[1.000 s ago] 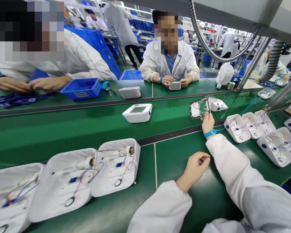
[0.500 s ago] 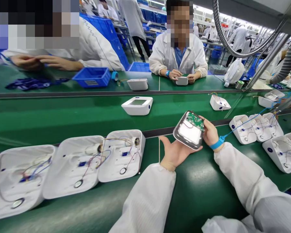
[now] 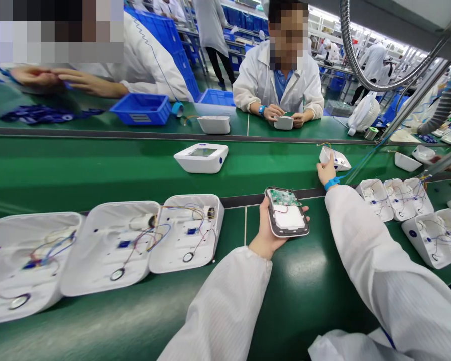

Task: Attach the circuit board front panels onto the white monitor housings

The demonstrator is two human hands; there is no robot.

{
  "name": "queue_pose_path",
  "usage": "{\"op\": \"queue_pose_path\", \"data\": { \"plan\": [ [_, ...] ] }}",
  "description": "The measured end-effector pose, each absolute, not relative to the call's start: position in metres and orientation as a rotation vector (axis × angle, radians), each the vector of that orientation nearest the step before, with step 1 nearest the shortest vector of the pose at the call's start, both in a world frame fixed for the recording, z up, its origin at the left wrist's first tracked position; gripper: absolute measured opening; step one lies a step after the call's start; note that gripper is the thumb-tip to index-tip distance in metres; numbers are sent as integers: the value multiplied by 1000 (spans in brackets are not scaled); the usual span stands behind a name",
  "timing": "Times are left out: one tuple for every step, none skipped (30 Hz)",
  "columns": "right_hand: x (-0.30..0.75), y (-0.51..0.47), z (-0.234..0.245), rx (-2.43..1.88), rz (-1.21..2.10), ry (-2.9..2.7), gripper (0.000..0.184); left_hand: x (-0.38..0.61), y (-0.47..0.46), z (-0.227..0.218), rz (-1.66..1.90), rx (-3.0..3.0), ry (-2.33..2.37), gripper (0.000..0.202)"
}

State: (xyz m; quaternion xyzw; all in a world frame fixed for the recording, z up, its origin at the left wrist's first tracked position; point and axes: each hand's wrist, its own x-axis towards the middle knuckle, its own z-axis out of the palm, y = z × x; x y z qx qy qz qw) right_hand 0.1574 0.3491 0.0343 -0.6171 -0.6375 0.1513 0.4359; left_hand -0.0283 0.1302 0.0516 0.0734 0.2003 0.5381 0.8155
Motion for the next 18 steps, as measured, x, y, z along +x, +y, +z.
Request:
{"op": "queue_pose_path", "data": {
  "plan": [
    [161, 353, 32, -1558, 369, -1541, 69, -28, 131, 53, 1174, 139, 451, 68],
    [164, 354, 29, -1568, 379, -1489, 64, -28, 132, 54, 1202, 123, 469, 63],
    [165, 352, 28, -1574, 384, -1438, 58, -28, 132, 56, 1234, 110, 480, 59],
    [165, 348, 26, -1568, 383, -1400, 52, -27, 132, 57, 1270, 105, 485, 54],
    [165, 342, 25, -1552, 384, -1367, 47, -26, 133, 57, 1309, 107, 485, 50],
    [164, 334, 23, -1528, 388, -1343, 42, -26, 133, 58, 1358, 113, 485, 47],
    [164, 325, 21, -1496, 395, -1328, 39, -25, 134, 57, 1410, 121, 487, 46],
    [165, 313, 19, -1461, 405, -1320, 36, -26, 134, 56, 1457, 130, 495, 45],
    [168, 300, 17, -1424, 418, -1318, 34, -27, 136, 55, 1498, 141, 510, 44],
    [172, 285, 15, -1390, 433, -1320, 33, -28, 137, 53, 1535, 154, 533, 43],
    [179, 268, 13, -1362, 451, -1327, 34, -30, 138, 52, 1573, 171, 558, 43],
    [187, 252, 11, -1344, 469, -1337, 35, -32, 140, 50, 1613, 191, 582, 42],
    [197, 235, 11, -1319, 494, -1369, 37, -35, 142, 48, 1656, 212, 602, 42],
    [207, 219, 11, -1298, 515, -1417, 38, -38, 144, 46, 1705, 228, 618, 42],
    [219, 204, 13, -1285, 531, -1460, 41, -40, 145, 45, 1760, 234, 630, 41],
    [230, 191, 16, -1268, 552, -1515, 44, -42, 147, 44, 1813, 231, 640, 39],
    [240, 180, 20, -1250, 579, -1577, 47, -43, 148, 43, 1855, 224, 648, 35],
    [249, 171, 24, -1234, 613, -1643, 50, -44, 148, 43, 1881, 218, 655, 30]
  ]
}}
